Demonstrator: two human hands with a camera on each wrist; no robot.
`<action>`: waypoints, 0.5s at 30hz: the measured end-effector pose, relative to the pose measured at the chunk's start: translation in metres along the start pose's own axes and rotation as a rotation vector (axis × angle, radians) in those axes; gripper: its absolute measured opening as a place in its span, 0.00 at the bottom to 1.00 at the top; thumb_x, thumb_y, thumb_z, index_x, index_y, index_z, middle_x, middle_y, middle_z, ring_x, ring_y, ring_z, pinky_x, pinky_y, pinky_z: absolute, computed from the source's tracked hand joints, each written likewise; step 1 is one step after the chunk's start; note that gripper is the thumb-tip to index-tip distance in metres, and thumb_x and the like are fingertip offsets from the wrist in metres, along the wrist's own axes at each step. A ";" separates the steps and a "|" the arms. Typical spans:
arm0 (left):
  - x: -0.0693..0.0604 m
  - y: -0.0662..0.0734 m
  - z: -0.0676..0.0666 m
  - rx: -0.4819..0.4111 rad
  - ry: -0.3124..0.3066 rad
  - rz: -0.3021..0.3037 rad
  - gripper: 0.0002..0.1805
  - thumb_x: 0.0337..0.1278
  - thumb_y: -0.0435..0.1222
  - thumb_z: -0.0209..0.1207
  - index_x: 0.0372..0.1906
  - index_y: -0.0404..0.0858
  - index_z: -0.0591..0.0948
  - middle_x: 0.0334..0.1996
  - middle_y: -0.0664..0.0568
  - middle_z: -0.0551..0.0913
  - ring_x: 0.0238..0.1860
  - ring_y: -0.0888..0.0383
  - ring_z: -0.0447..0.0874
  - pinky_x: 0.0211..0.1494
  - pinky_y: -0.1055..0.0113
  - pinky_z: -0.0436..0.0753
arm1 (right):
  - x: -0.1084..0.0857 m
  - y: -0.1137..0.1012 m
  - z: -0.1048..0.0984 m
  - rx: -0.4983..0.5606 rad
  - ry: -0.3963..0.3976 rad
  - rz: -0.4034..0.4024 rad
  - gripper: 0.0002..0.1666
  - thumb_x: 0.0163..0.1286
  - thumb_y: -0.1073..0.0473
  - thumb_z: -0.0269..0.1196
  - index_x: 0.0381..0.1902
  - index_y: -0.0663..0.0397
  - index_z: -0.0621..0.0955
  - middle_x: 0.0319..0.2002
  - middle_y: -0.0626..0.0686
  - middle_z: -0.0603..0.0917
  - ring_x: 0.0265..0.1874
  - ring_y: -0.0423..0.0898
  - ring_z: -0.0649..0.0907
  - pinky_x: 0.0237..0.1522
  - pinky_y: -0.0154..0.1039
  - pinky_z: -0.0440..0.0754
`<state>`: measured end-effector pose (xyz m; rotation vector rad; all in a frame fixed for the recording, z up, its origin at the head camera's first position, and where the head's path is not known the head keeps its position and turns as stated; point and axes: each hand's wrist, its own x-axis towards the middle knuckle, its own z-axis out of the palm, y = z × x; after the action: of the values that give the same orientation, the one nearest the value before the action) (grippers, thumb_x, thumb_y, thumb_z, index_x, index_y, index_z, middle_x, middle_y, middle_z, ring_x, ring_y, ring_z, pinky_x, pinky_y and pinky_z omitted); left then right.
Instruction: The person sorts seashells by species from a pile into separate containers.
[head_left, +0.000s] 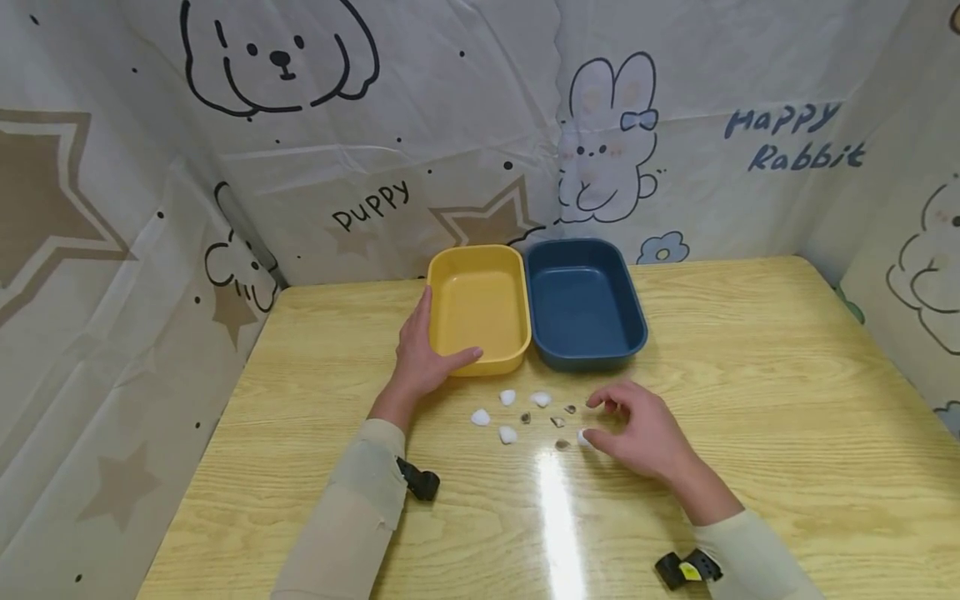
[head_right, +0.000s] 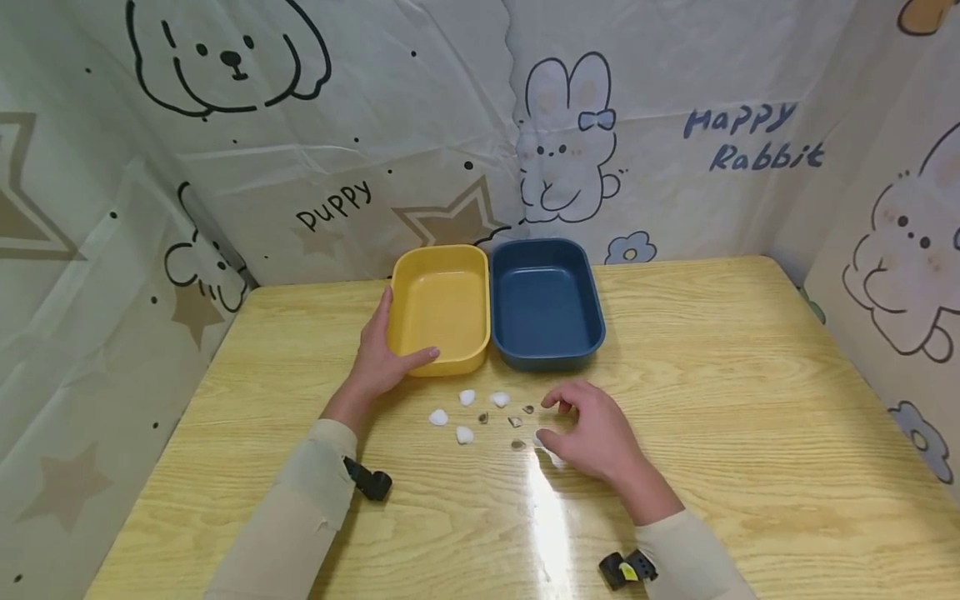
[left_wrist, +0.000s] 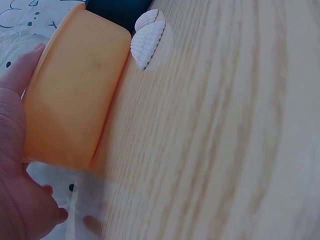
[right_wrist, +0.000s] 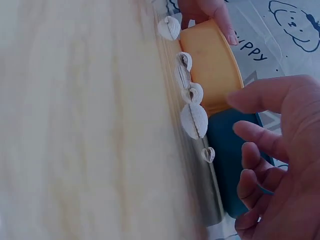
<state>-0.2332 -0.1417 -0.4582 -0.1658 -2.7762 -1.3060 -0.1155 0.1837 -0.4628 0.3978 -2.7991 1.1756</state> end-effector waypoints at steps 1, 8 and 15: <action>0.000 0.000 0.000 -0.002 0.001 0.002 0.69 0.39 0.61 0.74 0.80 0.61 0.38 0.79 0.53 0.47 0.76 0.47 0.42 0.72 0.42 0.51 | 0.000 0.001 0.001 0.002 -0.012 0.001 0.18 0.52 0.58 0.78 0.41 0.50 0.85 0.32 0.48 0.77 0.32 0.47 0.74 0.36 0.45 0.72; 0.001 -0.003 0.000 -0.014 0.002 0.017 0.69 0.39 0.61 0.74 0.80 0.62 0.38 0.79 0.55 0.47 0.77 0.48 0.41 0.72 0.43 0.51 | -0.003 0.004 0.004 0.015 -0.076 -0.016 0.13 0.51 0.64 0.76 0.34 0.46 0.86 0.30 0.45 0.77 0.30 0.44 0.75 0.34 0.41 0.74; 0.001 -0.004 0.001 -0.026 0.002 0.018 0.70 0.39 0.61 0.75 0.80 0.62 0.38 0.79 0.55 0.47 0.77 0.49 0.40 0.72 0.43 0.50 | -0.003 0.006 0.007 0.018 -0.109 -0.031 0.14 0.51 0.67 0.74 0.33 0.41 0.88 0.29 0.42 0.76 0.29 0.42 0.73 0.33 0.40 0.72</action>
<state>-0.2351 -0.1437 -0.4622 -0.1900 -2.7507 -1.3376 -0.1140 0.1830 -0.4722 0.5196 -2.8642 1.2084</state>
